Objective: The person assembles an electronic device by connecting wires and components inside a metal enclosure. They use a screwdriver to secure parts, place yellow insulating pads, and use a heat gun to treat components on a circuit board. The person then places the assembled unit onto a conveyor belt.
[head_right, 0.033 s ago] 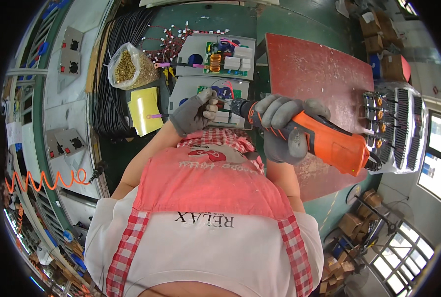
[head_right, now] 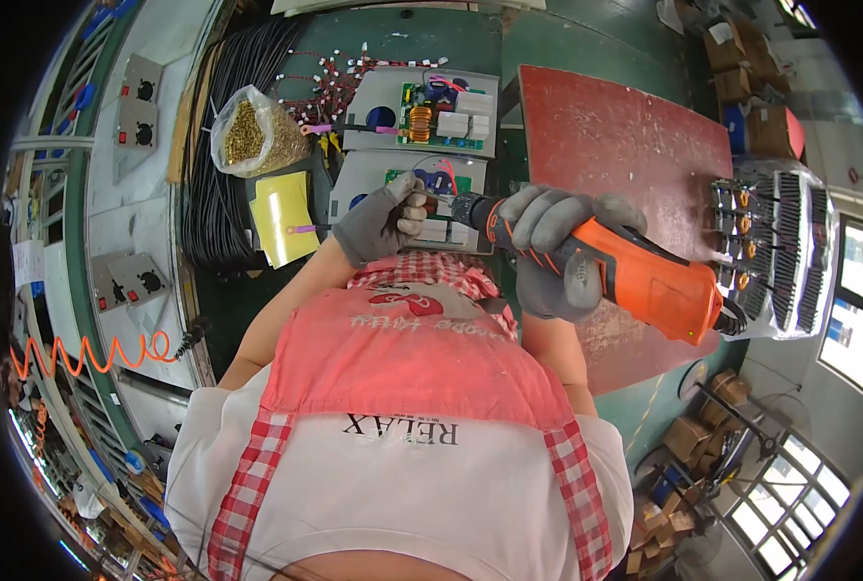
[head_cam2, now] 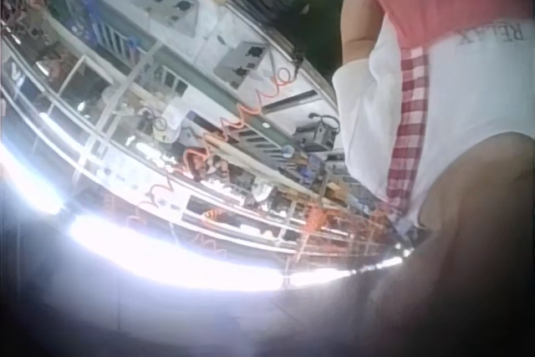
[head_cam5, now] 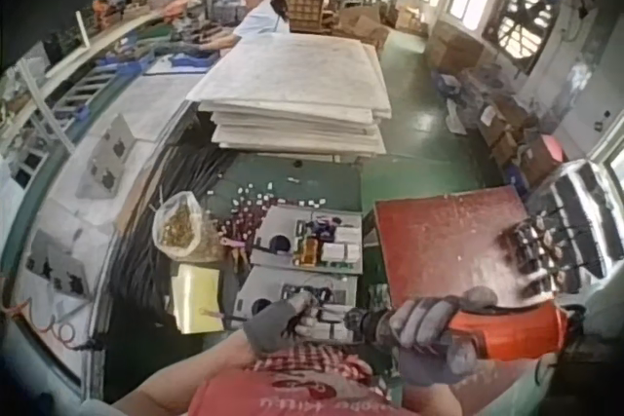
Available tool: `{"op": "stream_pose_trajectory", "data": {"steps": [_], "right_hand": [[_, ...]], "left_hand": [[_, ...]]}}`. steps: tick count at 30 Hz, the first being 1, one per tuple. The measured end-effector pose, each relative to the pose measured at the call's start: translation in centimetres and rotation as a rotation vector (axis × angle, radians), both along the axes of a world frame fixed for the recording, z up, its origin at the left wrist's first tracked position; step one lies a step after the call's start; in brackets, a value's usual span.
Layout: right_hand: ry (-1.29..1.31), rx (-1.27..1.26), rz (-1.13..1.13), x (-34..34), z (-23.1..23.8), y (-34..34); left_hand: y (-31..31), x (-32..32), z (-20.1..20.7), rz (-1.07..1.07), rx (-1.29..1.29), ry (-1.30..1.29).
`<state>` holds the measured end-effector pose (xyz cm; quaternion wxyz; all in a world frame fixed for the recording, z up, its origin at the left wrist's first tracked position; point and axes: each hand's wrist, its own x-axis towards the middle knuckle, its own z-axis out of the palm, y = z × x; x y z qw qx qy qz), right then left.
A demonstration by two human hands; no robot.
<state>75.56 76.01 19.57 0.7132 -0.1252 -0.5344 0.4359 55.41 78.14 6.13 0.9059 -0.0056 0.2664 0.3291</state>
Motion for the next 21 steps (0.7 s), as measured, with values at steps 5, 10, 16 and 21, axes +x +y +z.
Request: {"op": "stream_pose_trajectory", "data": {"steps": [5, 10, 16, 21], "right_hand": [[0.017, -0.034, -0.012, 1.3, -0.6, 0.8], [0.045, -0.045, -0.001, 2.3, -1.0, 1.6], [0.056, -0.118, 0.022, 2.5, -1.6, 2.1], [0.001, -0.157, -0.088, 1.9, -4.1, 3.2]], "left_hand": [[0.8, 1.4, -0.3, -0.025, -0.001, 0.04], [1.4, 2.3, -1.0, -0.031, 0.016, 0.061], [1.4, 3.1, -1.8, -0.07, -0.037, 0.041], [0.6, 3.7, -2.0, -0.278, 0.13, 0.326]]}}
